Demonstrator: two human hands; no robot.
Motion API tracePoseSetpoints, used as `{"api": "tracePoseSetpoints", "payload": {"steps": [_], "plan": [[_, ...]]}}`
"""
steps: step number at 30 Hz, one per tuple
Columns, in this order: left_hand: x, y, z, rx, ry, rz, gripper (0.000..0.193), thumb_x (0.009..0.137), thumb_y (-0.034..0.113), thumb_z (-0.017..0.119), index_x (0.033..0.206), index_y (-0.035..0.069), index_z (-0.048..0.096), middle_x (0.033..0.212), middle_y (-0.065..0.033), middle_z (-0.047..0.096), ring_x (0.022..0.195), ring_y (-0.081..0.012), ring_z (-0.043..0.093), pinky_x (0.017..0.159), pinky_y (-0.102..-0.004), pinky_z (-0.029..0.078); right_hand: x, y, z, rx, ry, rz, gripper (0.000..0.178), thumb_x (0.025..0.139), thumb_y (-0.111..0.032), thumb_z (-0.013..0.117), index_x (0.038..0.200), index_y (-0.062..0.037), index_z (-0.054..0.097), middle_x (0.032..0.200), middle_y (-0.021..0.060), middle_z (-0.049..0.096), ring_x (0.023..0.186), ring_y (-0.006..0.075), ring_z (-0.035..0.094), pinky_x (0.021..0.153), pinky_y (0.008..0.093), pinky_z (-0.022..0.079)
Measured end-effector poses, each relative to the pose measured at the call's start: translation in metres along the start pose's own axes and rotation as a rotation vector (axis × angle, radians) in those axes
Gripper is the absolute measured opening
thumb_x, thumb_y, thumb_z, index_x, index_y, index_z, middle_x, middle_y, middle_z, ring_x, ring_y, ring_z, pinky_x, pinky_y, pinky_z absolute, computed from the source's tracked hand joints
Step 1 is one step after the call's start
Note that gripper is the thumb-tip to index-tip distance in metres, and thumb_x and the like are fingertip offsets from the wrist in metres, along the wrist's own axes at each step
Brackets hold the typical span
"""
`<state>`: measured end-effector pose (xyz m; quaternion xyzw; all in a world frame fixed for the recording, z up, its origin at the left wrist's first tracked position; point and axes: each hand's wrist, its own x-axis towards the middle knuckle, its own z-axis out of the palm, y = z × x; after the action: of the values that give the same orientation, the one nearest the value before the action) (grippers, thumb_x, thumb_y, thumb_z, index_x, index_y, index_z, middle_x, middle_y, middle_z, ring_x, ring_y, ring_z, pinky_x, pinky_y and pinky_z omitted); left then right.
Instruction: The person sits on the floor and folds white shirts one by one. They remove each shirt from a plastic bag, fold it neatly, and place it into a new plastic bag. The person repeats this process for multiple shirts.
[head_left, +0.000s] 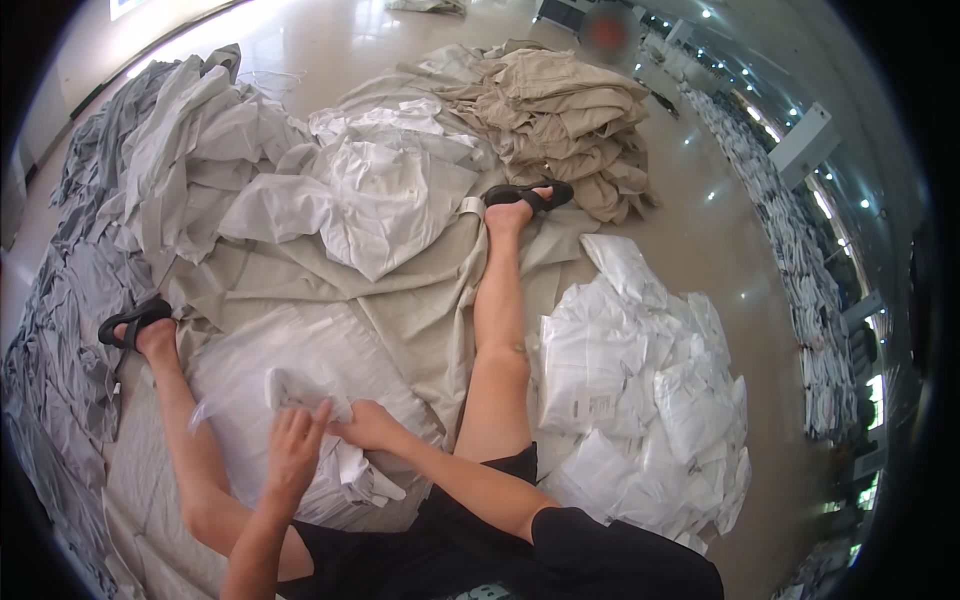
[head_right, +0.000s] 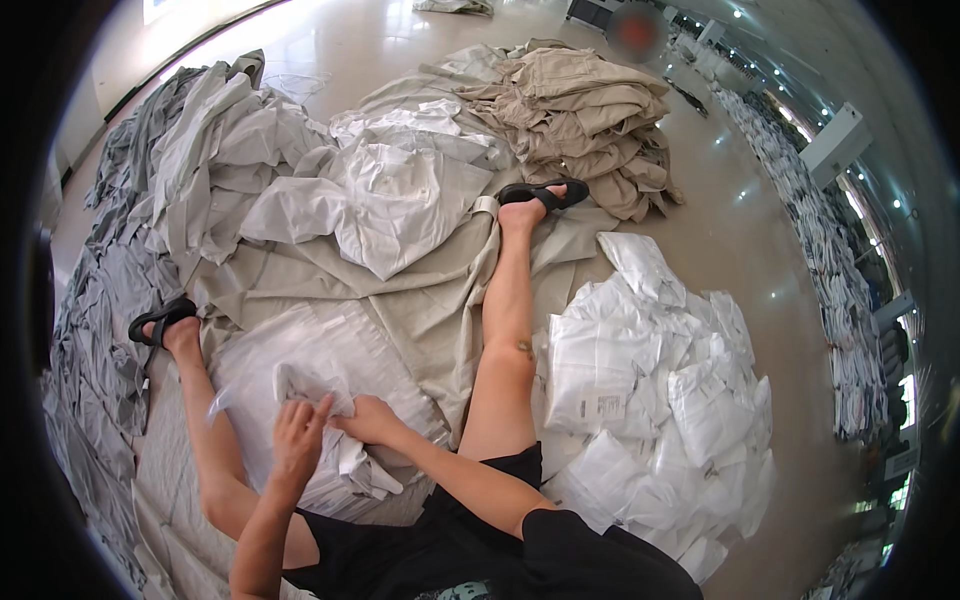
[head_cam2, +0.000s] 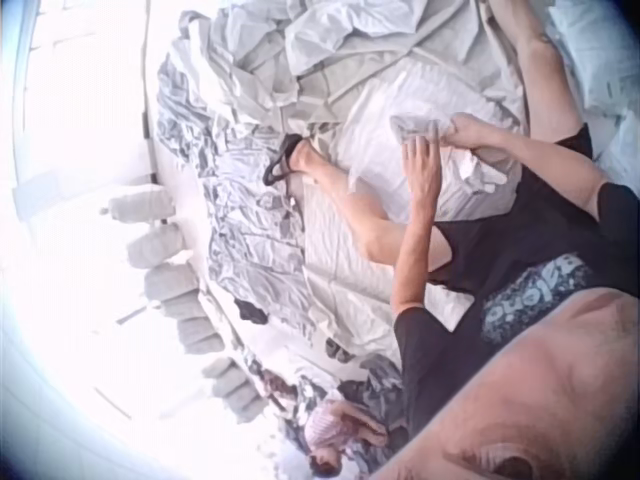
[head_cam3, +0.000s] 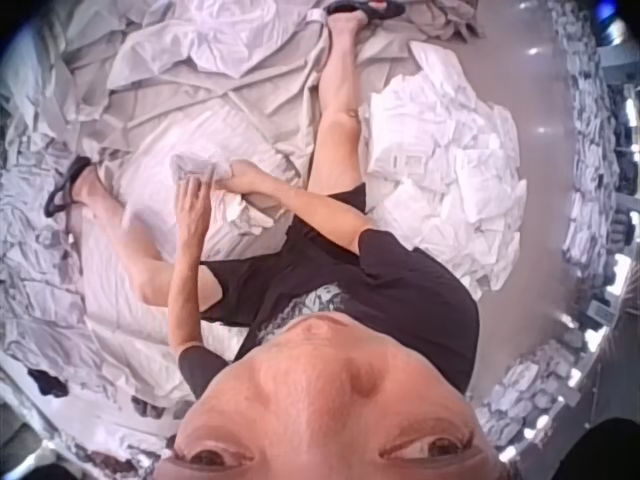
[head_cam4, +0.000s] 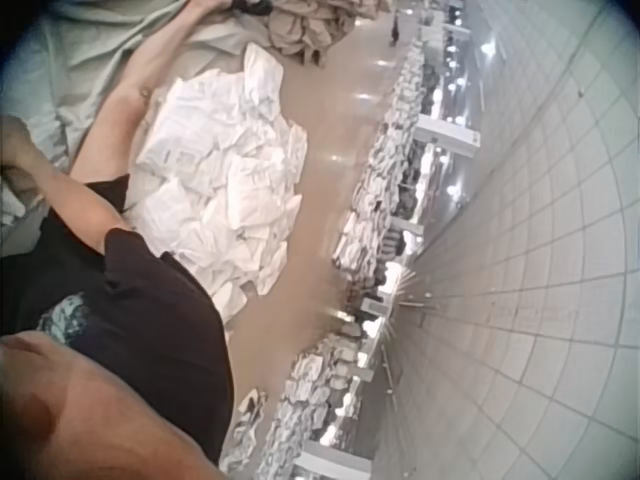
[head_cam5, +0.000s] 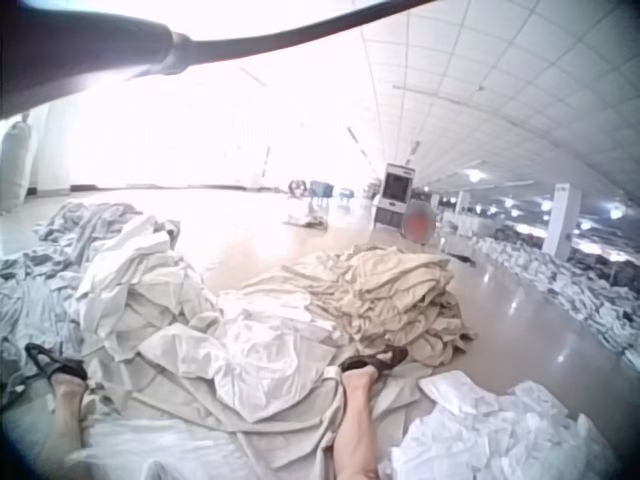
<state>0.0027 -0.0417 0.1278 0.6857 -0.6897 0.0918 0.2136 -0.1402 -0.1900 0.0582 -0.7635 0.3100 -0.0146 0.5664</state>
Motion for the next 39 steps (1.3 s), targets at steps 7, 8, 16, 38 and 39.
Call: {"api": "tracePoseSetpoints", "payload": {"steps": [7, 8, 16, 38, 39], "plan": [[-0.007, -0.035, -0.002, 0.037, 0.246, -0.304, 0.030, 0.080, -0.006, 0.067, 0.108, 0.004, 0.064, 0.095, -0.0139, 0.059, 0.089, -0.0347, 0.062, 0.077, -0.0478, 0.050, -0.006, -0.009, 0.003, 0.847, -0.076, 0.068, 0.050, 0.097, -0.037, 0.084, 0.130, -0.0007, 0.076, 0.108, 0.0110, 0.081, 0.100, 0.0183, 0.074, 0.090, 0.0377, 0.058], [-0.015, -0.038, 0.004, -0.018, 0.209, -0.355, 0.028, 0.079, -0.007, 0.067, 0.105, 0.004, 0.063, 0.094, -0.0147, 0.059, 0.089, -0.0357, 0.062, 0.076, -0.0480, 0.050, -0.002, -0.005, 0.000, 0.807, -0.084, 0.120, 0.050, 0.097, -0.036, 0.083, 0.131, -0.0007, 0.075, 0.109, 0.0114, 0.081, 0.101, 0.0189, 0.075, 0.091, 0.0378, 0.058], [-0.022, -0.008, -0.015, -0.274, 0.011, 0.067, 0.023, 0.078, -0.001, 0.071, 0.098, 0.006, 0.064, 0.090, -0.0115, 0.059, 0.085, -0.0330, 0.062, 0.073, -0.0457, 0.051, -0.007, -0.025, -0.010, 0.140, 0.143, -0.124, 0.044, 0.103, -0.031, 0.077, 0.134, -0.0007, 0.073, 0.119, 0.0124, 0.080, 0.108, 0.0215, 0.074, 0.096, 0.0378, 0.057], [-0.077, 0.012, 0.031, -0.536, 0.118, -0.530, 0.030, 0.082, -0.015, 0.070, 0.102, 0.001, 0.054, 0.097, -0.0219, 0.067, 0.094, -0.0476, 0.069, 0.079, -0.0483, 0.056, 0.011, 0.018, 0.009, 0.768, 0.176, 0.050, 0.057, 0.098, -0.042, 0.083, 0.136, -0.0022, 0.067, 0.102, 0.0087, 0.078, 0.092, 0.0201, 0.073, 0.086, 0.0363, 0.060], [-0.077, 0.015, 0.030, -0.548, 0.115, -0.523, 0.030, 0.083, -0.015, 0.070, 0.102, 0.001, 0.053, 0.097, -0.0220, 0.067, 0.094, -0.0479, 0.069, 0.079, -0.0481, 0.056, 0.018, 0.019, 0.009, 0.790, 0.173, 0.049, 0.057, 0.098, -0.044, 0.081, 0.135, -0.0032, 0.068, 0.105, 0.0110, 0.079, 0.095, 0.0243, 0.074, 0.089, 0.0387, 0.059]]}}
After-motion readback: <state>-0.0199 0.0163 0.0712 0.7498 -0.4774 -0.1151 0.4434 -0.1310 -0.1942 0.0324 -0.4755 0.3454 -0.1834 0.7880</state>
